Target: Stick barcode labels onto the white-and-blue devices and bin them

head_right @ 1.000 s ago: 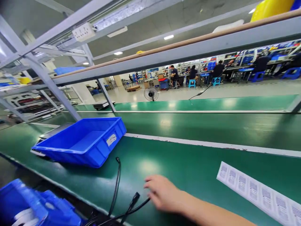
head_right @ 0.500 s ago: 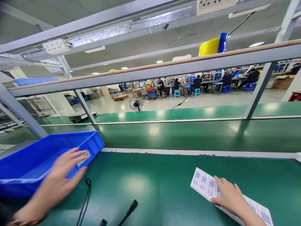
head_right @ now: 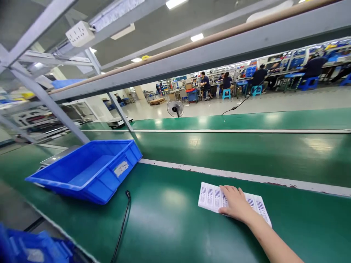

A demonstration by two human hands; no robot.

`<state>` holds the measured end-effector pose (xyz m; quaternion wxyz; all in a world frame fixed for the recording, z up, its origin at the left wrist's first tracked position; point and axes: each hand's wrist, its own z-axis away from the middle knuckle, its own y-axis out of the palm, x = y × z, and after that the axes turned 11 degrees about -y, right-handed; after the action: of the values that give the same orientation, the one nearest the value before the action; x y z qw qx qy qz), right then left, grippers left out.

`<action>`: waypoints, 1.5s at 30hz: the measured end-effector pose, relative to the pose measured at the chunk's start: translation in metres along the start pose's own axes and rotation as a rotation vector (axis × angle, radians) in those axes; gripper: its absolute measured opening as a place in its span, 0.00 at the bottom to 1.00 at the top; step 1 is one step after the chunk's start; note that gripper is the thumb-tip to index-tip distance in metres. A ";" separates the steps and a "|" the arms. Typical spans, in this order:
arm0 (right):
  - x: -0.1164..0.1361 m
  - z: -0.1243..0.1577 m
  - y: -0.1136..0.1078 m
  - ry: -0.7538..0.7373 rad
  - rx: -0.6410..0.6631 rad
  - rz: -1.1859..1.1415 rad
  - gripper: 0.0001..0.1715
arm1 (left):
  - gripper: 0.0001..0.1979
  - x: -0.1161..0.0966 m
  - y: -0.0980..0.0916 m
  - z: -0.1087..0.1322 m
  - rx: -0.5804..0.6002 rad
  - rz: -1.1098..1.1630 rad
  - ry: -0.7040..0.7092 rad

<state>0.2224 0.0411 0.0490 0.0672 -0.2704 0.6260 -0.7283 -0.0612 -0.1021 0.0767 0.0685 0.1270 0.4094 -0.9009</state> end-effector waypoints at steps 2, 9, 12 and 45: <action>0.019 -0.005 0.005 -0.061 0.030 -0.015 0.48 | 0.17 -0.009 -0.024 -0.016 -0.121 0.076 0.080; 0.040 0.012 0.018 -0.102 0.070 -0.070 0.51 | 0.38 -0.024 -0.070 -0.111 -0.477 0.261 0.092; 0.042 0.017 0.021 -0.090 0.063 -0.073 0.51 | 0.27 -0.025 -0.061 -0.122 -0.461 0.238 0.131; 0.049 -0.026 0.047 -0.511 -0.474 -0.066 0.17 | 0.10 -0.018 -0.044 -0.130 -0.276 0.796 0.156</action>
<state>0.1572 0.0325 0.0184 0.1333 -0.4721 0.7317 -0.4733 -0.0312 0.0256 0.0316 0.3962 0.3325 0.4492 -0.7285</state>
